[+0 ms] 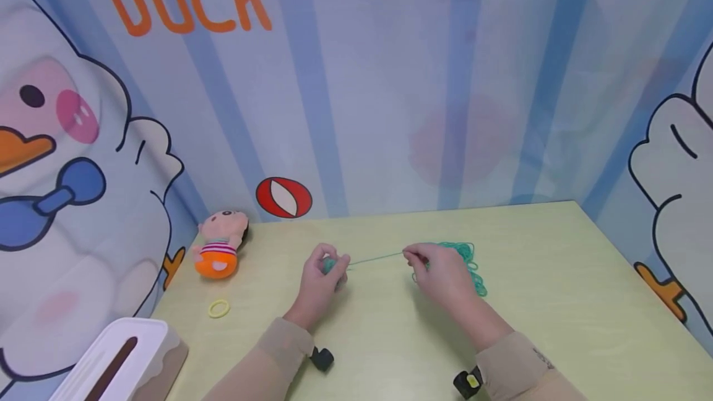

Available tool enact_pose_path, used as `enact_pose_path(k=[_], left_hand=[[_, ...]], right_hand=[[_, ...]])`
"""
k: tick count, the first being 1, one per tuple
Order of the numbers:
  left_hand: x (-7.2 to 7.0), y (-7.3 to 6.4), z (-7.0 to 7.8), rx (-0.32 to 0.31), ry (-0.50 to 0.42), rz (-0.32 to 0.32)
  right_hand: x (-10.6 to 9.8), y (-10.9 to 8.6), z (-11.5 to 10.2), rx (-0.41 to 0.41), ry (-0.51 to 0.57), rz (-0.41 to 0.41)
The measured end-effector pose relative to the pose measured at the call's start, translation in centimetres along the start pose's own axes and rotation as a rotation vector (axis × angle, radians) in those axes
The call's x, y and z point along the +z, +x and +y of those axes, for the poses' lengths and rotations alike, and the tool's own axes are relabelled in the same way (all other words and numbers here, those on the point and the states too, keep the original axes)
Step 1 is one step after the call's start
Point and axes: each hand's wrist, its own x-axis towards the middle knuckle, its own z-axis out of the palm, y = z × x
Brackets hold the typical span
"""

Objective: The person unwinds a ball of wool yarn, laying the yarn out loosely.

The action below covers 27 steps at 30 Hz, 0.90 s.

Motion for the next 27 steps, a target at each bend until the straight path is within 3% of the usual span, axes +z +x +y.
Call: enact_pose_path(k=[7,14,22,27], left_hand=[[-0.2,0.0,0.1,-0.007,0.061,0.003],[-0.1,0.0,0.2,-0.008,-0.011,0.013],[-0.1,0.1,0.1,-0.041,0.083,0.036],[-0.2,0.2,-0.1,-0.038,0.098,0.008]], right_hand=[[-2.0,-0.5,2.0,0.030,-0.007,0.022],[-3.1,-0.9,3.7,0.090,-0.027,-0.008],[-4.4,-1.2,5.2,0.101,-0.060,-0.004],[-5.1,-1.4,6.4,0.107,-0.068,0.011]])
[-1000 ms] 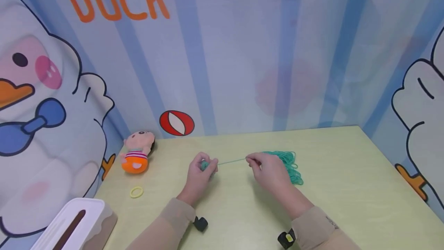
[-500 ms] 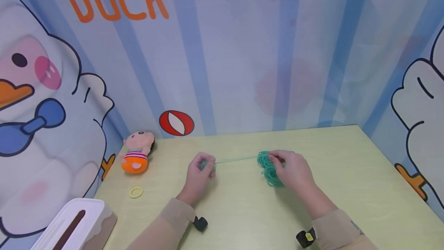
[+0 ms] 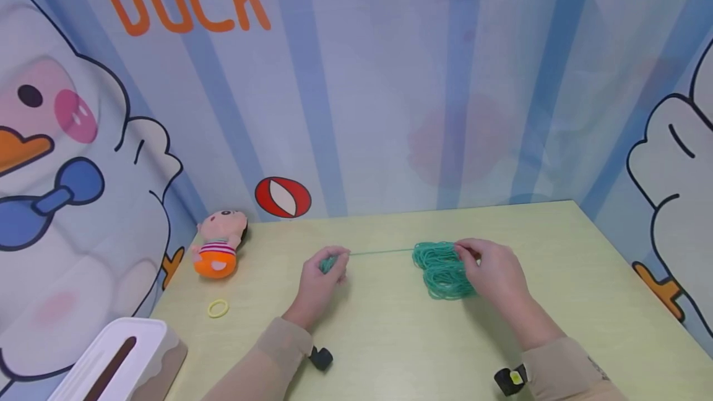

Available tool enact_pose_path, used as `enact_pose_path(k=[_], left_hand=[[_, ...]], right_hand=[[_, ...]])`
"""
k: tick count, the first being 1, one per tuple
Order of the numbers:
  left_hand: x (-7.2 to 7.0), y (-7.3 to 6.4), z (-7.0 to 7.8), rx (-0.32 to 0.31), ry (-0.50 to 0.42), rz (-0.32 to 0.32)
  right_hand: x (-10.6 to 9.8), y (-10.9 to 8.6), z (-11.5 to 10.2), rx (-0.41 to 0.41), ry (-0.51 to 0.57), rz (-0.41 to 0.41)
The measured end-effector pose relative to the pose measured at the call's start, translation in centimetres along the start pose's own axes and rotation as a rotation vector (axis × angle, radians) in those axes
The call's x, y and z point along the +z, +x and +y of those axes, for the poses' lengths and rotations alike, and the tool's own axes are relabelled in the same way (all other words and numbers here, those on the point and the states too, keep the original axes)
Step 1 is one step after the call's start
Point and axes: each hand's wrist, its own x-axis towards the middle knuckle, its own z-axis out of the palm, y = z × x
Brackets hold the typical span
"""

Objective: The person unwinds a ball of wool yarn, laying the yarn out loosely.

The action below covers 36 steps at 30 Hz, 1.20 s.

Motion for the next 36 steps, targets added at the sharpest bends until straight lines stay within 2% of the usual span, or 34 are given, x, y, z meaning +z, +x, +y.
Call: enact_pose_path(k=[4,11,16,19,23,25,27,29,31,36], left_hand=[[-0.1,-0.1,0.0,-0.009,-0.011,0.010],[-0.3,-0.3,-0.2,0.006,-0.015,0.140],[-0.4,-0.3,-0.3,0.006,-0.021,0.127],[-0.4,-0.3,-0.3,0.001,-0.029,0.103],[-0.3,-0.3,-0.1,-0.008,-0.025,0.079],[-0.3,-0.3,0.0,-0.013,-0.016,0.071],[-0.2,-0.2,0.1,-0.018,-0.004,0.066],[-0.2,-0.2,0.2,-0.022,0.007,0.057],[-0.1,-0.2,0.3,-0.026,0.012,0.047],[-0.1,-0.2,0.2,-0.009,0.013,0.028]], right_hand=[[-0.1,-0.2,1.2,0.019,-0.023,0.005],[0.0,-0.2,2.9,0.056,-0.081,-0.046],[0.8,0.1,3.4,0.096,-0.107,-0.101],[1.3,0.1,2.8,0.110,-0.113,-0.117],[2.4,0.2,0.6,0.059,-0.092,-0.034],[3.3,0.4,-1.1,-0.006,-0.054,0.020],[4.5,0.5,-3.0,-0.080,-0.012,0.034],[5.9,0.7,-5.0,-0.164,0.022,0.008],[7.4,0.8,-6.8,-0.214,0.051,-0.055],[10.4,1.6,-10.3,-0.201,0.100,-0.189]])
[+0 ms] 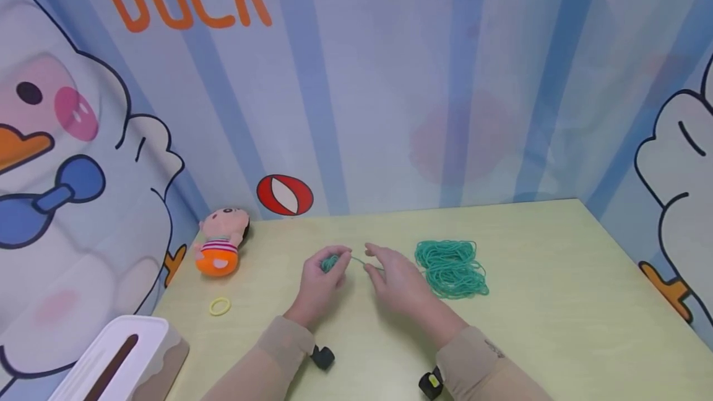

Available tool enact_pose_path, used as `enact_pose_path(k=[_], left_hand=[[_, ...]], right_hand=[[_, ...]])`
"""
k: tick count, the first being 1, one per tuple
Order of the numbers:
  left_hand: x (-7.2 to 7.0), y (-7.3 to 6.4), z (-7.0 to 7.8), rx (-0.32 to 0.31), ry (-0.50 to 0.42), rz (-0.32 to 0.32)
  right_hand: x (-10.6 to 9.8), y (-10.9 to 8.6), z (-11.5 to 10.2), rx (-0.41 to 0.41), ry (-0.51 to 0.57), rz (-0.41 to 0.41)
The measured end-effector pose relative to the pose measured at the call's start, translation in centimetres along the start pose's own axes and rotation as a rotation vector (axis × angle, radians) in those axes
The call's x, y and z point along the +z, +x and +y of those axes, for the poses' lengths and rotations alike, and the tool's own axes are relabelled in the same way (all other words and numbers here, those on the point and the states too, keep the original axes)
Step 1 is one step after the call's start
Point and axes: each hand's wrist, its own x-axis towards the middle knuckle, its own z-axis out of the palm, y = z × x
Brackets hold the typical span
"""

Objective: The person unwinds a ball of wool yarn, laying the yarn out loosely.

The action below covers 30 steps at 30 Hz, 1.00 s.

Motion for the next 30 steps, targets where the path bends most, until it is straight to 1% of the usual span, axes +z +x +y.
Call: enact_pose_path(k=[3,5,8,12,16,18,22,24,27,30], left_hand=[[0.1,0.0,0.0,0.014,-0.007,0.000],[0.1,0.0,0.1,0.019,-0.016,-0.002],[0.3,0.0,0.2,0.027,-0.010,-0.003],[0.4,0.1,0.3,0.028,0.007,-0.013],[0.5,0.2,0.3,0.016,-0.019,-0.039],[0.5,0.2,0.1,0.023,-0.036,-0.038],[0.4,0.1,0.0,0.019,-0.052,-0.032],[0.3,0.0,0.0,-0.002,-0.047,-0.029],[0.2,0.0,0.0,-0.036,-0.016,-0.010],[0.1,0.0,0.0,-0.034,0.024,0.018]], right_hand=[[0.9,1.1,-1.0,0.035,0.006,-0.015],[1.2,1.4,-1.2,0.052,0.005,-0.001],[1.0,1.4,-1.2,0.082,0.015,0.038],[-0.1,0.9,-0.6,0.113,0.023,0.077],[-1.7,0.2,0.3,0.124,0.003,0.094],[-2.4,-0.3,0.8,0.128,-0.016,0.104],[-3.7,-1.2,1.8,0.123,-0.016,0.135],[-4.3,-1.5,2.3,0.117,-0.010,0.150],[-5.0,-2.0,3.1,0.094,-0.002,0.168],[-5.7,-2.5,3.7,0.073,-0.012,0.185]])
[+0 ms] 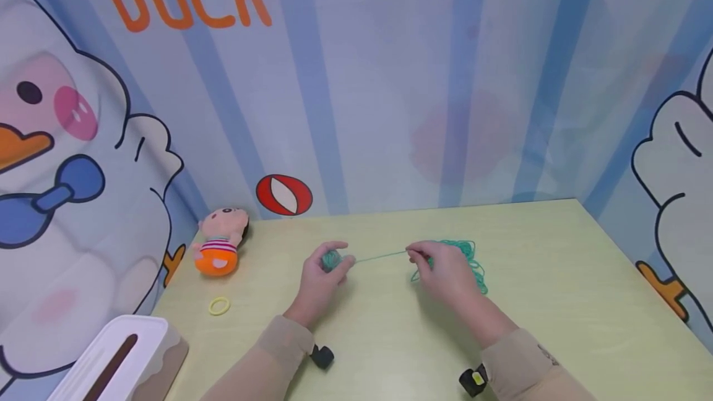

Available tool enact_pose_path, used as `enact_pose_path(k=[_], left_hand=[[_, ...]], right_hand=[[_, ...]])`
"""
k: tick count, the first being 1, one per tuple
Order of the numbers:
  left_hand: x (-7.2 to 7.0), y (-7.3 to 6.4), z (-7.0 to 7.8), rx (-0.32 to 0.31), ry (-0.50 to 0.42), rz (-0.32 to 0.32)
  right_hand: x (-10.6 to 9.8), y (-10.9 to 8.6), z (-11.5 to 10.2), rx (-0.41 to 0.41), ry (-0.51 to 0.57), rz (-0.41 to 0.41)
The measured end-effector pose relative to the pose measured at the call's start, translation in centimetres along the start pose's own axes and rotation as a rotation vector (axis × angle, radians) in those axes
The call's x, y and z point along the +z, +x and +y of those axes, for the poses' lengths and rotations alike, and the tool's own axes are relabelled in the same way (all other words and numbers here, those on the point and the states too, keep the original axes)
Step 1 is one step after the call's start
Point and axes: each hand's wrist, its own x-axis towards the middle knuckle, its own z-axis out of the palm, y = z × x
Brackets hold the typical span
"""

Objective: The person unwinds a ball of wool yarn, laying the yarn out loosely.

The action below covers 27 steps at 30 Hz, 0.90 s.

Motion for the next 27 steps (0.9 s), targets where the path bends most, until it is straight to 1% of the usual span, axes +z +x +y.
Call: enact_pose_path(k=[2,6,9,13,17,21,24,27], left_hand=[[-0.1,0.0,-0.1,0.018,0.022,0.014],[-0.2,0.1,-0.2,0.056,0.028,0.011],[-0.2,0.1,-0.3,0.053,0.004,0.012],[-0.1,0.1,-0.2,0.038,-0.026,0.028],[-0.1,0.0,-0.1,0.023,-0.031,0.039],[-0.1,0.0,-0.1,0.049,-0.069,0.041],[0.0,0.0,0.0,0.070,-0.100,0.062],[-0.1,0.0,0.1,0.073,-0.099,0.093]], right_hand=[[-0.5,-0.2,0.3,-0.010,-0.015,0.016],[-1.5,-0.4,0.9,-0.009,-0.052,0.028],[-2.1,-0.5,1.5,0.004,-0.065,0.021],[-2.9,-0.8,2.4,0.022,-0.071,0.019],[-3.6,-1.2,3.4,0.039,-0.077,0.019],[-4.2,-1.5,4.4,0.065,-0.078,0.013],[-4.6,-1.8,5.3,0.094,-0.085,-0.003],[-4.8,-2.0,6.2,0.126,-0.100,-0.026]])
